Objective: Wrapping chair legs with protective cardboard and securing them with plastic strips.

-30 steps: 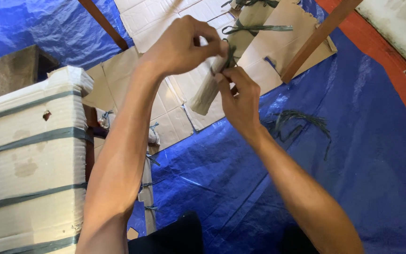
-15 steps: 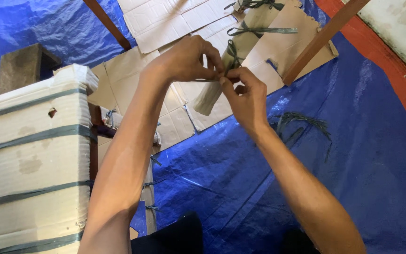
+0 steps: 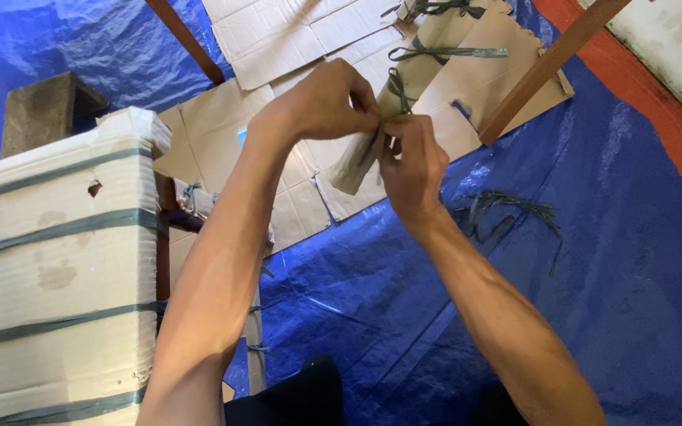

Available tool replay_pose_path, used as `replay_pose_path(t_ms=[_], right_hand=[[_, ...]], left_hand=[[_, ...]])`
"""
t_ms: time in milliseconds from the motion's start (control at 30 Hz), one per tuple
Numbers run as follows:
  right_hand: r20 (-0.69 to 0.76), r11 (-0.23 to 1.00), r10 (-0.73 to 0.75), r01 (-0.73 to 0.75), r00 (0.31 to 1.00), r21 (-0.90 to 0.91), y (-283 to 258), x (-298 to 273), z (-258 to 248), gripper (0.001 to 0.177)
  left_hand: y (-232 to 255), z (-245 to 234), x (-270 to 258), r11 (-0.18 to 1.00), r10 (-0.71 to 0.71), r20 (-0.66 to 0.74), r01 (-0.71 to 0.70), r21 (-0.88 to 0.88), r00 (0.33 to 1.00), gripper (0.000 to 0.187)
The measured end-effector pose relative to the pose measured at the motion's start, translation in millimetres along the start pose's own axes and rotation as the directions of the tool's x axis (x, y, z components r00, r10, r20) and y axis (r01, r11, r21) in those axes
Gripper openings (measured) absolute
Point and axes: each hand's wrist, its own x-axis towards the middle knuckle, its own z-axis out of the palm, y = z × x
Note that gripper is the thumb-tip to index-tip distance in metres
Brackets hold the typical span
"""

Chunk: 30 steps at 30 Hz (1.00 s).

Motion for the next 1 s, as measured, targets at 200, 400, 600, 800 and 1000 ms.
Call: replay_pose_path(t_ms=[200, 400, 600, 800, 1000], right_hand=[[-0.01, 0.993, -0.105, 0.105, 0.994, 0.057, 1, 5, -7, 0.027], [-0.018, 0.993, -0.108, 0.109, 0.994, 0.05, 0, 7, -8, 0.023], [-0.02, 0.996, -0.077, 0.078, 0.997, 0.039, -4, 0, -8, 0.019], [0.002, 0.995, 0.062, -0.062, 0.998, 0.081, 17, -33, -3, 0.02], [0.127, 0.981, 0.195, -0.193, 0.973, -0.028, 87, -94, -28, 0.028]], left_hand=[[-6, 3, 2, 0.989, -0.151, -0.024, 0.151, -0.002, 0.988, 0.027], [-12, 2, 4, 0.983, -0.147, -0.012, 0.145, -0.116, 0.989, 0.023], [-27, 5, 6, 0.985, -0.163, -0.081, 0.159, -0.061, 0.983, 0.025], [-33, 6, 5, 0.982, -0.177, -0.207, 0.187, 0.031, 0.962, 0.028], [-33, 2, 10, 0.979, -0.195, -0.271, 0.205, 0.011, 0.943, 0.03]])
